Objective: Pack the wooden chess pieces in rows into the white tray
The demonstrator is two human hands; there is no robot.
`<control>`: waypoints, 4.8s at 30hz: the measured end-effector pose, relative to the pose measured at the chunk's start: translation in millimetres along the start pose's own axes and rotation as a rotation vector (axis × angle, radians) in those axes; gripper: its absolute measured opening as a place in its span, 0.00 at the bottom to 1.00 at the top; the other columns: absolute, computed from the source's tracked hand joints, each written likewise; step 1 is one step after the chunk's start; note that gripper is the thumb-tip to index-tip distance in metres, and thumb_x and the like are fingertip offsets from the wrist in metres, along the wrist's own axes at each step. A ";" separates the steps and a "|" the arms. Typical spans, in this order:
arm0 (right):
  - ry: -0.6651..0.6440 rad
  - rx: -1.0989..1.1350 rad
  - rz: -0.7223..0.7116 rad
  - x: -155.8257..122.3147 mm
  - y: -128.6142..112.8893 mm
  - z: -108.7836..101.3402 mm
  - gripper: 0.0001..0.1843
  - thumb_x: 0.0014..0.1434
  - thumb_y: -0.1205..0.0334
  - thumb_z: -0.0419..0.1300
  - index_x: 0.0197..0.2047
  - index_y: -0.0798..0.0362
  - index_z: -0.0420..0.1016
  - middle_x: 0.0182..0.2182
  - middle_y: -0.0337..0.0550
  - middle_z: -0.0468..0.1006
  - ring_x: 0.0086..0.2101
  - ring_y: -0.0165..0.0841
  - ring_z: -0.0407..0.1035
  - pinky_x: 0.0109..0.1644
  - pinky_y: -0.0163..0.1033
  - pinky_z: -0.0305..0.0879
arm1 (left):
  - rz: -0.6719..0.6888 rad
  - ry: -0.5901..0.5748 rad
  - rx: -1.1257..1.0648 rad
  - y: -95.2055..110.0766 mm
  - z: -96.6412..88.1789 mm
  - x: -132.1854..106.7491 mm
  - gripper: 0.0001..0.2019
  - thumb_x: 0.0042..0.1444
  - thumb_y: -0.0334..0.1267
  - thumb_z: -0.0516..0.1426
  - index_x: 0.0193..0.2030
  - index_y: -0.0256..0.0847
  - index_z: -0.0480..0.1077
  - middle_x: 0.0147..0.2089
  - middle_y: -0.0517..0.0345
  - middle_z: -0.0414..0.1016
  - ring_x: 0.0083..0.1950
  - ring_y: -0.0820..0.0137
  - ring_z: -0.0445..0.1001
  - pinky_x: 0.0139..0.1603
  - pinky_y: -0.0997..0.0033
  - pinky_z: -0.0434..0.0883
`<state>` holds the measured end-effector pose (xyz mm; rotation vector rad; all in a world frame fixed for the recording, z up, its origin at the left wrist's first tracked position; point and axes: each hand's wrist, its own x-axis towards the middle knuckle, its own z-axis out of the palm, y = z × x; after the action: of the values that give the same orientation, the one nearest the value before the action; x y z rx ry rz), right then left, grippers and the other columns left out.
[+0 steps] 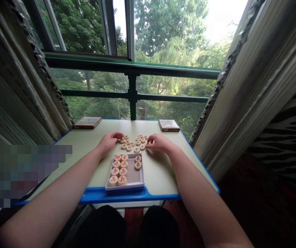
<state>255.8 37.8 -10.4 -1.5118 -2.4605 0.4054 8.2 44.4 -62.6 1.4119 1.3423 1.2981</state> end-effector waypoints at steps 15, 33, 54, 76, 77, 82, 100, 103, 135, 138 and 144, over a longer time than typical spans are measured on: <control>0.208 -0.056 -0.041 11.6 17.7 13.4 0.19 0.54 0.69 0.52 0.48 0.53 0.74 0.46 0.47 0.73 0.45 0.36 0.65 0.50 0.39 0.59 | -0.023 -0.008 0.059 3.8 0.8 -4.6 0.17 0.39 0.23 0.47 0.34 0.37 0.72 0.38 0.53 0.77 0.43 0.68 0.74 0.50 0.65 0.69; 0.260 0.098 0.104 12.1 21.6 12.5 0.15 0.50 0.63 0.59 0.43 0.55 0.75 0.41 0.46 0.76 0.37 0.33 0.68 0.42 0.36 0.63 | -0.042 -0.001 0.033 3.7 -0.7 -3.0 0.19 0.36 0.23 0.49 0.32 0.36 0.75 0.38 0.52 0.78 0.44 0.66 0.74 0.50 0.65 0.68; -0.218 0.269 -0.387 -24.2 -43.8 -14.4 0.14 0.48 0.63 0.62 0.40 0.53 0.76 0.38 0.42 0.73 0.37 0.31 0.65 0.40 0.34 0.61 | -0.034 -0.050 0.056 3.8 0.5 -1.5 0.16 0.37 0.24 0.50 0.30 0.37 0.76 0.39 0.52 0.79 0.45 0.64 0.73 0.50 0.65 0.67; -0.247 0.125 -0.340 -26.0 -49.1 -5.0 0.14 0.46 0.65 0.61 0.39 0.51 0.76 0.35 0.41 0.69 0.37 0.34 0.64 0.42 0.37 0.61 | -0.024 -0.048 0.145 11.0 0.3 -8.4 0.13 0.41 0.27 0.51 0.31 0.37 0.75 0.39 0.52 0.79 0.44 0.65 0.74 0.49 0.67 0.68; -0.249 0.122 -0.342 -25.6 -48.9 -4.0 0.13 0.46 0.65 0.62 0.38 0.51 0.76 0.34 0.41 0.69 0.37 0.33 0.64 0.41 0.37 0.61 | -0.029 -0.050 0.142 10.7 0.7 -8.0 0.13 0.41 0.27 0.52 0.31 0.37 0.75 0.40 0.52 0.79 0.44 0.65 0.74 0.49 0.67 0.68; -0.226 0.114 -0.353 -24.0 -48.5 -1.5 0.11 0.46 0.66 0.61 0.37 0.52 0.76 0.34 0.41 0.70 0.36 0.33 0.64 0.40 0.36 0.61 | -0.035 -0.054 0.156 11.1 0.2 -8.8 0.12 0.42 0.29 0.53 0.32 0.37 0.75 0.39 0.52 0.78 0.43 0.65 0.74 0.48 0.65 0.68; -0.210 0.218 -0.348 -21.8 -47.2 -4.2 0.10 0.48 0.62 0.62 0.35 0.54 0.76 0.31 0.39 0.70 0.33 0.30 0.63 0.35 0.33 0.58 | -0.032 -0.047 0.192 10.6 0.7 -8.4 0.12 0.43 0.30 0.52 0.34 0.36 0.75 0.39 0.51 0.78 0.41 0.66 0.74 0.46 0.67 0.69; -0.122 0.274 -0.265 -17.4 -42.7 -4.0 0.09 0.51 0.62 0.59 0.35 0.55 0.76 0.30 0.40 0.70 0.30 0.28 0.61 0.32 0.32 0.58 | -0.014 -0.040 0.224 10.6 -0.4 -8.1 0.14 0.43 0.27 0.51 0.35 0.37 0.75 0.40 0.51 0.78 0.44 0.66 0.73 0.47 0.67 0.68; 0.144 0.451 -0.231 -2.4 -23.6 7.0 0.16 0.47 0.70 0.60 0.42 0.56 0.73 0.39 0.45 0.74 0.34 0.28 0.68 0.38 0.34 0.67 | 0.257 -0.169 0.279 32.5 6.7 -21.8 0.18 0.47 0.50 0.58 0.37 0.37 0.76 0.37 0.51 0.79 0.38 0.63 0.75 0.39 0.69 0.69; 0.173 0.457 -0.268 -3.3 -24.6 6.2 0.17 0.50 0.67 0.59 0.45 0.55 0.71 0.40 0.45 0.74 0.35 0.29 0.68 0.39 0.35 0.67 | 0.282 -0.180 0.321 34.6 8.0 -22.7 0.17 0.48 0.49 0.57 0.35 0.37 0.76 0.33 0.51 0.79 0.34 0.65 0.74 0.36 0.69 0.69; 0.121 -0.061 -0.025 1.3 -2.5 1.8 0.11 0.49 0.69 0.58 0.37 0.55 0.76 0.36 0.47 0.75 0.32 0.32 0.68 0.38 0.36 0.63 | 0.378 -0.117 0.597 19.2 6.4 -11.7 0.13 0.50 0.42 0.55 0.35 0.40 0.78 0.44 0.49 0.76 0.49 0.58 0.70 0.55 0.62 0.63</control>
<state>252.5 37.7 -11.2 -1.4813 -2.4156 0.2291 19.0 30.9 -46.9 2.2004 1.5002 1.0528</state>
